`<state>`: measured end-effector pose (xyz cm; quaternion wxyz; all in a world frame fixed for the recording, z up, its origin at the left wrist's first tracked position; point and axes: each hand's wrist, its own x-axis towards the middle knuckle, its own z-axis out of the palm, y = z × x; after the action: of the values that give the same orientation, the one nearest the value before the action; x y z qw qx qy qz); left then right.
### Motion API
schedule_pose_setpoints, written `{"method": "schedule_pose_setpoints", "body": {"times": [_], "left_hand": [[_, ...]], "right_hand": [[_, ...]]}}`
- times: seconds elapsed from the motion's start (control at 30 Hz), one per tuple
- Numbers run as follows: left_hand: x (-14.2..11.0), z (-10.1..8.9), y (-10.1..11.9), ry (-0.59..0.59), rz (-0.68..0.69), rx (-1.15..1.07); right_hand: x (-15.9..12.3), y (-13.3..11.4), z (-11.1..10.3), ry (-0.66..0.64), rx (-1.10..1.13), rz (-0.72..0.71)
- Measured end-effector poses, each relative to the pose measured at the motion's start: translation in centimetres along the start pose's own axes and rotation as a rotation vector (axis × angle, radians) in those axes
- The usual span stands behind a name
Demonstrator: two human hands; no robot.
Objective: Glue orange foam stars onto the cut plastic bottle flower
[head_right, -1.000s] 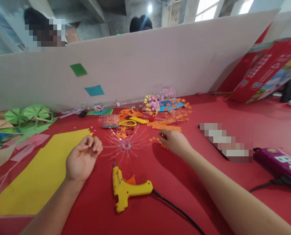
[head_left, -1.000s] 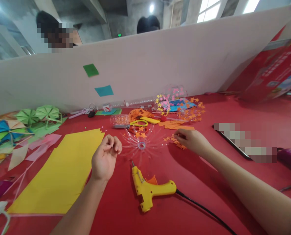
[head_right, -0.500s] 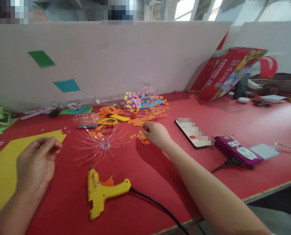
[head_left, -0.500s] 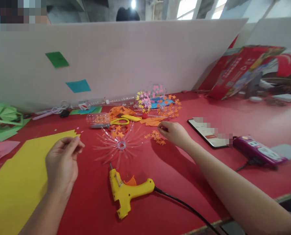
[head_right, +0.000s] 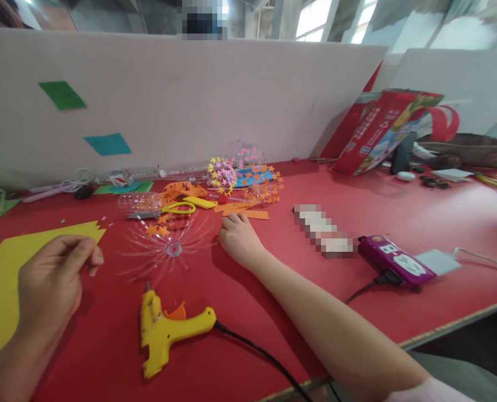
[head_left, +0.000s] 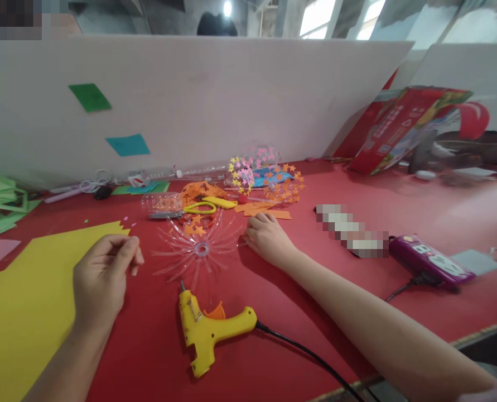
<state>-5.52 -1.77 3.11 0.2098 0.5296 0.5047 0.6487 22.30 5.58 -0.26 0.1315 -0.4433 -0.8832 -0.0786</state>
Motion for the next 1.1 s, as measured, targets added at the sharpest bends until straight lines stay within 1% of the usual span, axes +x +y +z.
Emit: {"method": "schedule_pose_setpoints", "body": {"times": [0.1, 0.23, 0.33, 0.4, 0.5, 0.57, 0.6, 0.63, 0.67, 0.73, 0.77, 0.8, 0.87, 0.93, 1.0, 1.1], "left_hand": [[-0.2, 0.1, 0.1, -0.021, -0.003, 0.069], [-0.7, 0.5, 0.8, -0.018, -0.021, 0.027], [-1.1, 0.8, 1.7, -0.076, 0.000, 0.029], [-1.4, 0.7, 2.3, -0.112, 0.027, 0.062], [-1.8, 0.4, 3.1, -0.191, 0.098, 0.120], [-2.1, 0.3, 3.5, -0.247, 0.082, 0.125], [-2.2, 0.4, 3.7, -0.280, 0.039, 0.117], [-2.4, 0.7, 3.9, -0.318, -0.022, 0.085], [-2.7, 1.0, 4.0, -0.364, -0.088, 0.027], [-3.3, 1.9, 4.2, -0.543, -0.238, -0.107], [-3.6, 2.4, 4.2, -0.639, -0.325, -0.180], [-4.0, 2.8, 4.3, -0.693, -0.412, -0.253], [-4.5, 3.3, 4.2, -0.696, -0.574, -0.392], [-4.8, 3.5, 4.0, -0.655, -0.684, -0.496], [-4.8, 3.4, 3.8, -0.641, -0.743, -0.551], [-4.7, 3.2, 3.5, -0.694, -0.786, -0.565]], "right_hand": [[0.1, -0.1, 0.3, 0.041, -0.018, -0.034], [0.1, 0.2, 0.7, 0.139, -0.006, -0.012], [0.1, 0.9, 0.9, 0.236, 0.031, 0.025], [0.0, 1.6, 0.6, 0.312, 0.072, 0.048], [0.0, 1.9, -1.0, 0.443, 0.144, 0.094], [0.0, 1.2, -2.8, 0.512, 0.184, 0.099], [-0.1, 0.5, -3.8, 0.555, 0.205, 0.085], [-0.2, -0.4, -4.8, 0.627, 0.250, 0.033], [-0.3, -1.4, -5.8, 0.670, 0.272, -0.042], [-0.6, -3.6, -7.1, 0.716, 0.258, -0.180], [-0.8, -4.6, -7.4, 0.716, 0.236, -0.264], [-1.0, -5.5, -7.5, 0.734, 0.204, -0.355], [-1.4, -6.7, -7.1, 0.751, 0.110, -0.534], [-1.7, -7.2, -6.3, 0.749, 0.036, -0.666], [-1.8, -7.5, -5.8, 0.730, 0.007, -0.733], [-1.9, -7.6, -5.7, 0.699, 0.004, -0.777]]}}
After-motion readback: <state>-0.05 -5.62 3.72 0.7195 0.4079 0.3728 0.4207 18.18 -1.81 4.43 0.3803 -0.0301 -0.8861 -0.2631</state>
